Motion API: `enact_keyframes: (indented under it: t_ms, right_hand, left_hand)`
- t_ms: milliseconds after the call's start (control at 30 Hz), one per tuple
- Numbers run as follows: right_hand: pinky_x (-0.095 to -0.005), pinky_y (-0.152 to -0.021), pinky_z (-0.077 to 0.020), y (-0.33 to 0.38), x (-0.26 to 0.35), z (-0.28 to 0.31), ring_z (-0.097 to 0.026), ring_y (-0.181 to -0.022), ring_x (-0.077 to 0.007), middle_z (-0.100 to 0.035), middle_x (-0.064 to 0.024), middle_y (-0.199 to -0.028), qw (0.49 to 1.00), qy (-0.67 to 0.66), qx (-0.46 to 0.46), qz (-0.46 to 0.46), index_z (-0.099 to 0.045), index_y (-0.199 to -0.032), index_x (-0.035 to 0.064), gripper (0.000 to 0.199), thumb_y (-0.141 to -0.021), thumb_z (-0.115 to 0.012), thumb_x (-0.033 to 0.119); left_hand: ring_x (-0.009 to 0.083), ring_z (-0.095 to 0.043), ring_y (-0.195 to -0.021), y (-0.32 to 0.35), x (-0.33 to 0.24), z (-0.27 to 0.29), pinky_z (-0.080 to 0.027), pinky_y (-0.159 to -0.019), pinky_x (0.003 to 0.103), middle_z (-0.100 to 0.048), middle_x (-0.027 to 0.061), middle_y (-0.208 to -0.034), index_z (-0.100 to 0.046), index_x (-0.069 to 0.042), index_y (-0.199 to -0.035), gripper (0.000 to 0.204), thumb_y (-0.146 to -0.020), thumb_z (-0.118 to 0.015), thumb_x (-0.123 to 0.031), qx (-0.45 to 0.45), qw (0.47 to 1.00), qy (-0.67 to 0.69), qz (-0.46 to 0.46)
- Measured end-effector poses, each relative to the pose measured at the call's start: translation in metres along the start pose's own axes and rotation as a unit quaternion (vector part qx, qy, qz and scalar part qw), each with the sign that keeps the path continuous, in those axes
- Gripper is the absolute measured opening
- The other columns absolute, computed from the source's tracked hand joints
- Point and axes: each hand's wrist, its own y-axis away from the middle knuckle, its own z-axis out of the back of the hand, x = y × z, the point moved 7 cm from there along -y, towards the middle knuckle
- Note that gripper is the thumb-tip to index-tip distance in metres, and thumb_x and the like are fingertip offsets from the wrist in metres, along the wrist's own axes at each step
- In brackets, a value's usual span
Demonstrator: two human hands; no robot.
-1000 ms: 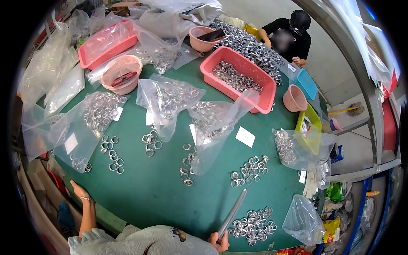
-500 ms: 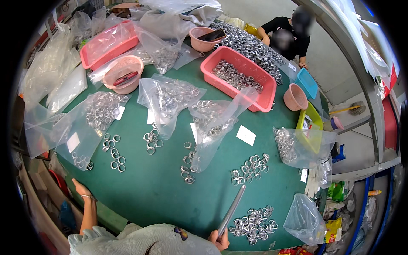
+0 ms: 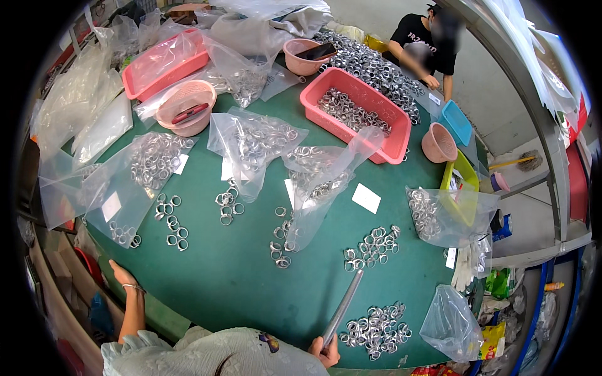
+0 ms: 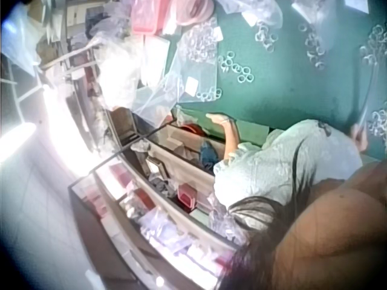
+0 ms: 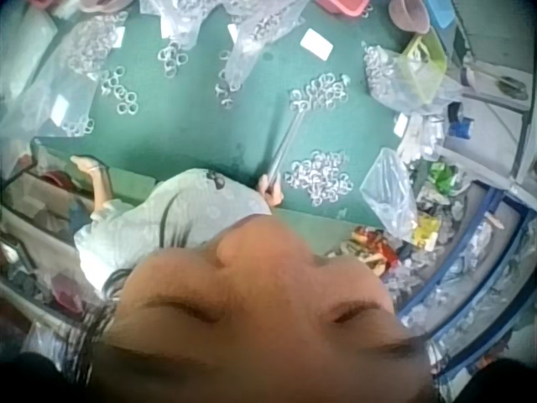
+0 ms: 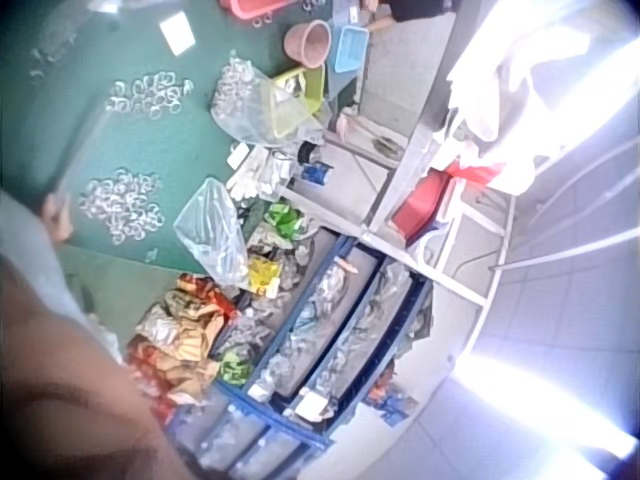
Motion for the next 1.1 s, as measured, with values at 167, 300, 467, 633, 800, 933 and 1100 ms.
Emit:
enact_keyframes:
  t_ms: [167, 300, 467, 633, 800, 933, 1100]
  right_hand:
    - [-0.0220, -0.044, -0.0399, 0.000, 0.000, 0.000, -0.048, -0.049, -0.0033, -0.051, -0.0009, -0.054, 1.000, 0.000, 0.001, -0.014, -0.051, -0.107, 0.0008, 0.027, -0.085, -0.058, 0.015]
    - [-0.0215, -0.044, -0.0397, -0.001, 0.002, -0.001, -0.048, -0.050, -0.0031, -0.052, -0.0008, -0.055, 1.000, -0.001, 0.011, -0.026, -0.050, -0.109, 0.0005, 0.029, -0.085, -0.058, 0.015]
    - [-0.0210, -0.044, -0.0391, 0.000, -0.004, -0.001, -0.046, -0.050, -0.0027, -0.051, 0.0000, -0.056, 0.999, -0.011, 0.024, -0.029, -0.049, -0.110, 0.0001, 0.029, -0.085, -0.058, 0.015]
    - [-0.0210, -0.045, -0.0389, -0.001, -0.002, -0.002, -0.045, -0.050, -0.0025, -0.050, 0.0001, -0.056, 0.999, 0.000, 0.024, -0.024, -0.049, -0.109, 0.0006, 0.029, -0.085, -0.058, 0.015]
    - [-0.0218, -0.044, -0.0394, 0.001, -0.005, -0.001, -0.047, -0.050, -0.0031, -0.052, -0.0008, -0.056, 1.000, 0.007, 0.014, -0.008, -0.049, -0.110, 0.0010, 0.030, -0.085, -0.057, 0.015]
    - [-0.0228, -0.044, -0.0402, 0.002, -0.009, 0.000, -0.049, -0.049, -0.0041, -0.053, -0.0021, -0.055, 1.000, 0.012, 0.003, -0.009, -0.050, -0.109, 0.0010, 0.030, -0.085, -0.058, 0.016]
    - [-0.0232, -0.044, -0.0406, 0.001, -0.005, 0.000, -0.049, -0.048, -0.0044, -0.053, -0.0028, -0.054, 1.000, 0.004, 0.010, -0.010, -0.050, -0.110, 0.0007, 0.031, -0.084, -0.059, 0.016]
  left_hand:
    - [0.0200, -0.056, -0.085, 0.000, 0.000, -0.002, -0.046, -0.077, 0.028, -0.059, 0.0086, -0.100, -0.055, 0.005, -0.106, 0.057, -0.091, -0.036, -0.048, 0.009, 1.000, 0.011, -0.003]
    - [0.0197, -0.056, -0.086, 0.002, -0.003, -0.003, -0.045, -0.077, 0.027, -0.059, 0.0087, -0.101, -0.055, 0.005, -0.106, 0.058, -0.092, -0.036, -0.048, 0.014, 1.000, 0.000, -0.013]
    - [0.0198, -0.056, -0.086, 0.003, -0.005, -0.004, -0.045, -0.078, 0.028, -0.059, 0.0091, -0.101, -0.055, 0.006, -0.107, 0.058, -0.091, -0.037, -0.048, 0.009, 1.000, 0.001, -0.017]
    - [0.0199, -0.056, -0.087, -0.007, 0.002, 0.000, -0.044, -0.079, 0.027, -0.059, 0.0093, -0.102, -0.055, 0.006, -0.107, 0.059, -0.091, -0.037, -0.048, 0.010, 1.000, 0.015, -0.013]
    - [0.0199, -0.056, -0.087, -0.026, 0.011, 0.010, -0.044, -0.079, 0.027, -0.059, 0.0096, -0.103, -0.054, 0.007, -0.107, 0.059, -0.091, -0.038, -0.048, 0.010, 1.000, 0.004, -0.030]
    - [0.0199, -0.055, -0.087, -0.020, 0.008, 0.005, -0.044, -0.079, 0.027, -0.059, 0.0097, -0.103, -0.054, 0.007, -0.107, 0.059, -0.091, -0.038, -0.048, 0.010, 0.999, 0.006, -0.035]
    - [0.0197, -0.055, -0.086, -0.016, 0.004, 0.008, -0.044, -0.079, 0.028, -0.059, 0.0093, -0.102, -0.054, 0.007, -0.107, 0.060, -0.091, -0.038, -0.048, 0.002, 0.999, -0.001, -0.032]
